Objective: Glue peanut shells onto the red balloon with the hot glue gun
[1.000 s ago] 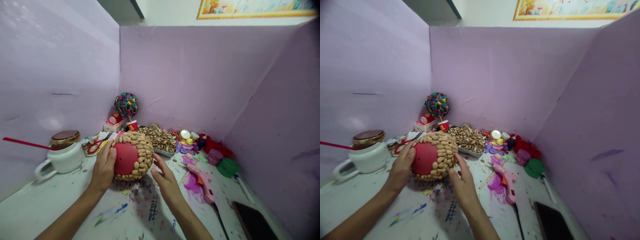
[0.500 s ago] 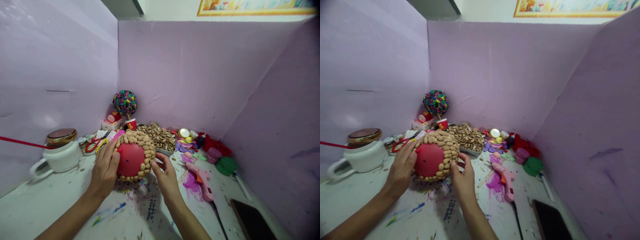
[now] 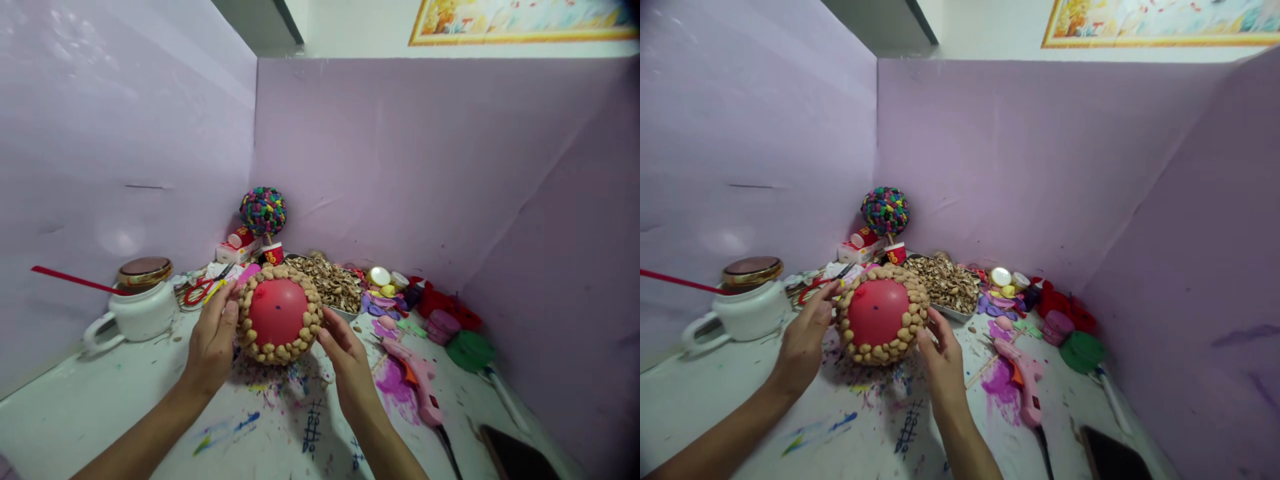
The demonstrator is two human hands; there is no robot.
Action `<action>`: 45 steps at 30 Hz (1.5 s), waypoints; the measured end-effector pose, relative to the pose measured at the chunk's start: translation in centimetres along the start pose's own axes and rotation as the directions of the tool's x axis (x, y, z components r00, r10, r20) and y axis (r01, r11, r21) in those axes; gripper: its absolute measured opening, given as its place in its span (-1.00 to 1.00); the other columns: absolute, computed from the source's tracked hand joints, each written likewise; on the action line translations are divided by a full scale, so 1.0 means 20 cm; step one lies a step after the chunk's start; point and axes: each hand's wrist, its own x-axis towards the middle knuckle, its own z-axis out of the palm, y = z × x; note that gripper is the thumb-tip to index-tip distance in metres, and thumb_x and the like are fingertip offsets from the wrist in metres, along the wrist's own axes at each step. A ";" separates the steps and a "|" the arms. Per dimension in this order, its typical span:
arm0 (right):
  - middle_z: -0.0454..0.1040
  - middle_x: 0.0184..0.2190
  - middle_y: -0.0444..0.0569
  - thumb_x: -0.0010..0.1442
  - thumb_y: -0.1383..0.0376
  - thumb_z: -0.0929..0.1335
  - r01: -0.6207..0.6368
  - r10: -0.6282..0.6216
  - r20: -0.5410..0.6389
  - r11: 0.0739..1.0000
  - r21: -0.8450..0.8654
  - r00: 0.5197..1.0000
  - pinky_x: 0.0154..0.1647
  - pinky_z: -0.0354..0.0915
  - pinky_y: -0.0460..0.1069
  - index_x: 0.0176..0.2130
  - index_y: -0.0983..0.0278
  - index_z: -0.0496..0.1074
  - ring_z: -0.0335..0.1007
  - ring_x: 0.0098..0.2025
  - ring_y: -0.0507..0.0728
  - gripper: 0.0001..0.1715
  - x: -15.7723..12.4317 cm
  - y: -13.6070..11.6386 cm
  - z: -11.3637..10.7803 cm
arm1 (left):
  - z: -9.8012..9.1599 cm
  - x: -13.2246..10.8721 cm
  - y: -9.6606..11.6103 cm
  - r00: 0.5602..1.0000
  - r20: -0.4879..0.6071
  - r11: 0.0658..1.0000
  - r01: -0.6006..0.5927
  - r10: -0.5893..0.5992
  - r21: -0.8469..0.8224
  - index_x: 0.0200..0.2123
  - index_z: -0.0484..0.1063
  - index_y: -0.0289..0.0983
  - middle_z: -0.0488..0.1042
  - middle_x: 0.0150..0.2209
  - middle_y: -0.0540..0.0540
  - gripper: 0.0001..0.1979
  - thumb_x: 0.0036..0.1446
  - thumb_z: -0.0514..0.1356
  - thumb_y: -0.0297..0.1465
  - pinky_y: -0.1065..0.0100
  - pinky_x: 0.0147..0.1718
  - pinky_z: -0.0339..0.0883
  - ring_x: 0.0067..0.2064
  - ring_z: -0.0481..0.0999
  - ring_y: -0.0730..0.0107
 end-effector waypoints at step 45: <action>0.54 -0.46 -0.04 -0.10 0.26 0.38 -0.045 0.047 -0.021 0.596 -0.802 0.999 -0.49 0.25 -0.02 -0.41 0.26 0.49 0.41 -0.49 0.11 -0.83 0.06 -0.21 -0.39 | 0.00 0.05 -0.04 0.998 0.010 0.974 -0.063 0.063 0.218 0.08 0.25 -0.36 0.28 0.09 -0.21 -0.50 0.22 -0.15 -0.19 0.13 0.14 -0.02 0.15 0.19 0.17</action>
